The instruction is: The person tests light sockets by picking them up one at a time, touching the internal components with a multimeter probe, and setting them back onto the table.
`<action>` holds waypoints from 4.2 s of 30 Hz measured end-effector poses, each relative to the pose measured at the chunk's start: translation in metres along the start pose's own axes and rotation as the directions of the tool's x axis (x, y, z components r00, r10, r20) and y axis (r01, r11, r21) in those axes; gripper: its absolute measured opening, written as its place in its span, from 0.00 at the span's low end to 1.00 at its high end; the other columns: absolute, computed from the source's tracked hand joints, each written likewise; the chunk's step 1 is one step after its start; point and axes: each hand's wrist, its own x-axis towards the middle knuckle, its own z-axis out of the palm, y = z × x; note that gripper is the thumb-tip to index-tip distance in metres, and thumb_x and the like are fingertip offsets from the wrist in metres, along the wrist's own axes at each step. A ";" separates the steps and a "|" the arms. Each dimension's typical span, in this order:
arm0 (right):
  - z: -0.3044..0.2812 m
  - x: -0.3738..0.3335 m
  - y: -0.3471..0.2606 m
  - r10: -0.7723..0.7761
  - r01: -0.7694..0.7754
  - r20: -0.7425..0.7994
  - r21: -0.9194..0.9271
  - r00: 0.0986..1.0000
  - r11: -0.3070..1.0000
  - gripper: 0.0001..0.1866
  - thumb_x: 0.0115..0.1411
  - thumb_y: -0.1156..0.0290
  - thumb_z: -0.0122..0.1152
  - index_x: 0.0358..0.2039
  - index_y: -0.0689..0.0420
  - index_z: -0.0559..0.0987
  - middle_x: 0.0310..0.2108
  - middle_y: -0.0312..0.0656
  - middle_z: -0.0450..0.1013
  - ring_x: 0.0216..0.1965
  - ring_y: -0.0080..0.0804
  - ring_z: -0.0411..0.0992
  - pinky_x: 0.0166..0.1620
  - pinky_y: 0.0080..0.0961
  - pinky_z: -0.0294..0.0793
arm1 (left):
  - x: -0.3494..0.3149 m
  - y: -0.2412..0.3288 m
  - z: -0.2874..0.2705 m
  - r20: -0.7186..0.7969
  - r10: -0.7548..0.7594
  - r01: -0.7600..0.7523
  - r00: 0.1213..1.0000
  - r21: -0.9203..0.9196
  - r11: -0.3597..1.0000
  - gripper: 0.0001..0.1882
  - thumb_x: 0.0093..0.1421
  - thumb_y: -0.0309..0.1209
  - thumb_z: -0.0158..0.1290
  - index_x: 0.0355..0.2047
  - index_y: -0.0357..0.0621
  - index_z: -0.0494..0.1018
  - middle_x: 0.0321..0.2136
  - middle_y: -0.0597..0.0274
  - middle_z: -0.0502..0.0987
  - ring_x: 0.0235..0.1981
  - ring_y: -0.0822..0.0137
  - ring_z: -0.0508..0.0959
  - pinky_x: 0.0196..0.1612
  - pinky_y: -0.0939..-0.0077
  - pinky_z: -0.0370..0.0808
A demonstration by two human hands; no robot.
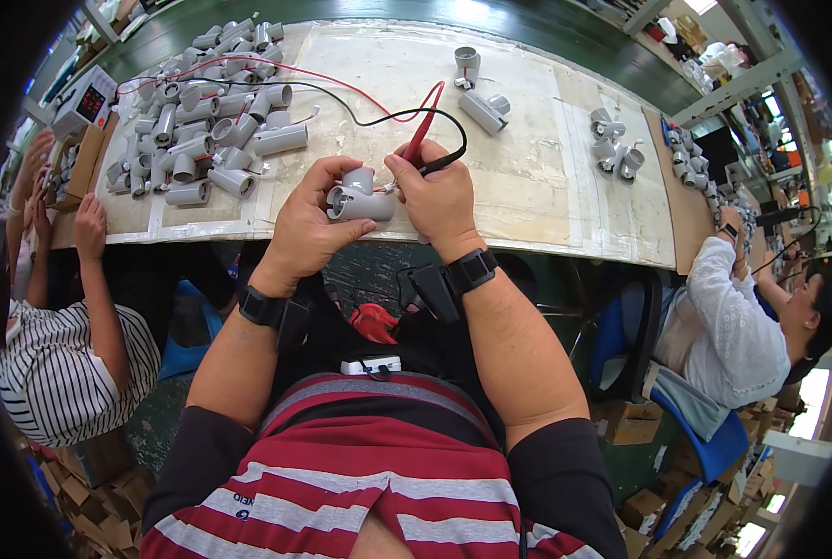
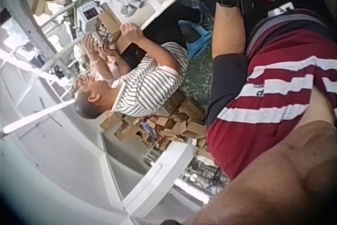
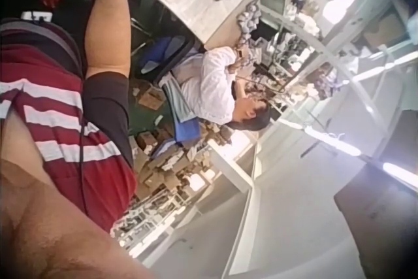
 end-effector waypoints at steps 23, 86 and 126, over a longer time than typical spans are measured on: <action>-0.023 0.005 0.010 0.046 -0.049 0.019 0.356 0.999 0.933 0.09 0.67 0.69 0.65 0.43 0.60 0.78 0.29 0.42 0.78 0.25 0.27 0.76 0.27 0.21 0.75 | -0.007 0.002 -0.027 -0.127 0.034 -0.029 0.991 0.039 0.999 0.34 0.52 0.18 0.67 0.58 0.43 0.67 0.48 0.59 0.76 0.46 0.68 0.79 0.46 0.74 0.80; -0.054 0.063 -0.089 -0.321 0.321 0.010 0.011 0.947 0.947 0.10 0.68 0.69 0.65 0.44 0.62 0.80 0.30 0.37 0.77 0.28 0.20 0.74 0.30 0.17 0.73 | 0.082 0.006 0.026 -0.163 -0.325 0.176 0.931 -0.581 0.795 0.20 0.59 0.23 0.61 0.51 0.41 0.69 0.33 0.63 0.73 0.28 0.70 0.75 0.35 0.75 0.76; 0.005 -0.009 -0.002 -0.013 0.015 -0.085 0.024 0.996 1.000 0.08 0.65 0.69 0.67 0.38 0.61 0.82 0.25 0.35 0.77 0.22 0.18 0.73 0.26 0.17 0.73 | 0.017 -0.008 0.021 -0.406 0.066 -0.004 0.911 0.152 0.988 0.27 0.59 0.25 0.68 0.56 0.31 0.71 0.39 0.56 0.82 0.37 0.72 0.82 0.40 0.78 0.81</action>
